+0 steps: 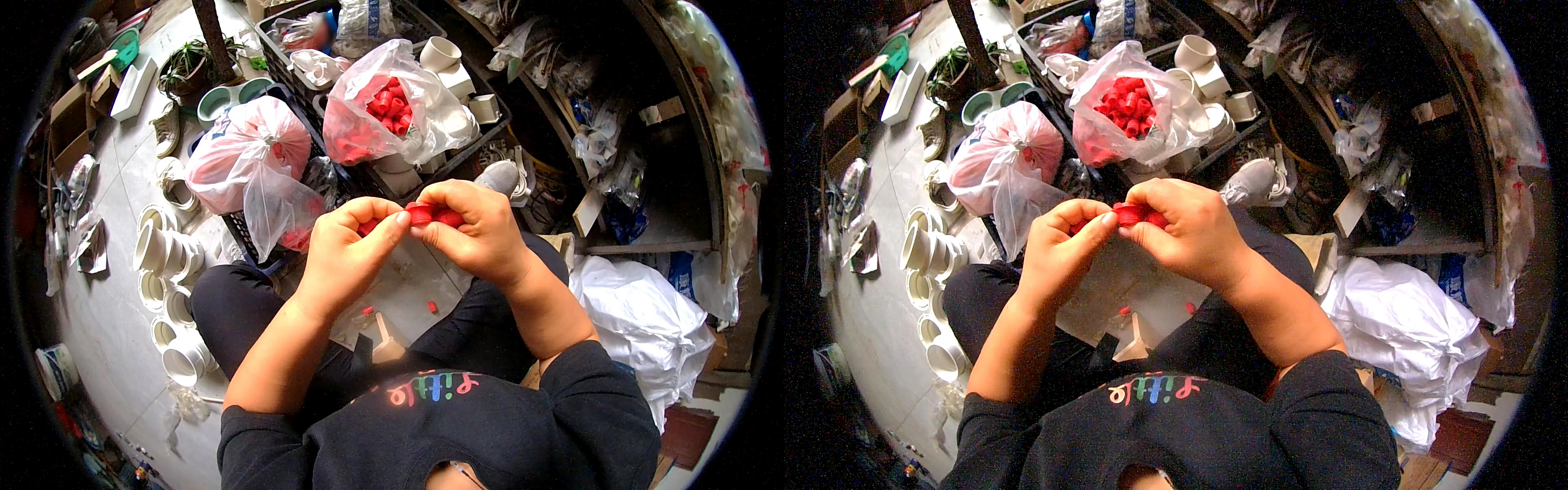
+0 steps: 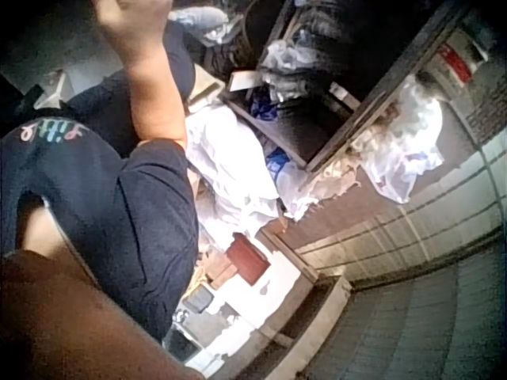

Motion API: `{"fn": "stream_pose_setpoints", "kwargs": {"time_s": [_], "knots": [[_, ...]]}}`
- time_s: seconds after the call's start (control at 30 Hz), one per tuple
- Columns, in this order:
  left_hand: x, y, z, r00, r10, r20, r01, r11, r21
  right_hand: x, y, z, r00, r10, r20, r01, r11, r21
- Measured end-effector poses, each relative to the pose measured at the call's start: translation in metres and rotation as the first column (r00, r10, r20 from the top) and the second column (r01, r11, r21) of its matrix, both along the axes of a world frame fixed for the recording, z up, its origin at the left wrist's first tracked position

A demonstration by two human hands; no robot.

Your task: The person sits on the floor and repeatedly picks up small red plastic pieces from a clear bag. They connect two pieces together by hand and place the assembled unit back into the bag. This process is repeated multiple times.

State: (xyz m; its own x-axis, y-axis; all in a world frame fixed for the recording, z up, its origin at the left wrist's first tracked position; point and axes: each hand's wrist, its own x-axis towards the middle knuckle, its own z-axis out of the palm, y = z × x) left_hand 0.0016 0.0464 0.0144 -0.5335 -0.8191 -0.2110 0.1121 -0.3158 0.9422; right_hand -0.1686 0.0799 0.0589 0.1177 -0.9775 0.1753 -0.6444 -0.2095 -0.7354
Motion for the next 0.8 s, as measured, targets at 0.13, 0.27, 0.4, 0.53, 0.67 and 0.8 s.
{"fn": "stream_pose_setpoints", "kwargs": {"time_s": [0.13, 0.27, 0.4, 0.53, 0.67, 0.8], "knots": [[0.001, -0.004, -0.003, 0.999, -0.045, -0.012, 0.046, 0.998, 0.049, -0.001, 0.000, 0.001, 0.999, 0.030, -0.035, -0.030, 1.000, 0.000], [0.000, -0.003, -0.003, 0.998, -0.050, -0.038, 0.050, 0.999, 0.009, -0.002, 0.001, 0.000, 0.998, 0.037, -0.055, -0.037, 0.999, -0.007], [-0.001, -0.001, -0.010, 0.999, -0.033, -0.008, 0.032, 0.990, -0.135, -0.003, 0.002, 0.000, 0.995, 0.052, -0.080, -0.051, 0.999, 0.013], [0.000, -0.001, -0.011, 0.999, -0.051, 0.012, 0.053, 0.986, -0.158, -0.003, 0.002, 0.002, 0.995, 0.060, -0.083, -0.058, 0.998, 0.023], [-0.002, 0.000, -0.007, 0.995, 0.037, 0.094, 0.008, 0.898, -0.440, -0.002, 0.004, 0.002, 0.999, 0.027, -0.027, -0.026, 0.999, 0.039], [-0.006, 0.002, -0.003, 0.963, 0.218, 0.157, -0.025, 0.654, -0.756, -0.004, 0.004, 0.000, 1.000, 0.007, 0.002, -0.007, 0.997, 0.076]]}}
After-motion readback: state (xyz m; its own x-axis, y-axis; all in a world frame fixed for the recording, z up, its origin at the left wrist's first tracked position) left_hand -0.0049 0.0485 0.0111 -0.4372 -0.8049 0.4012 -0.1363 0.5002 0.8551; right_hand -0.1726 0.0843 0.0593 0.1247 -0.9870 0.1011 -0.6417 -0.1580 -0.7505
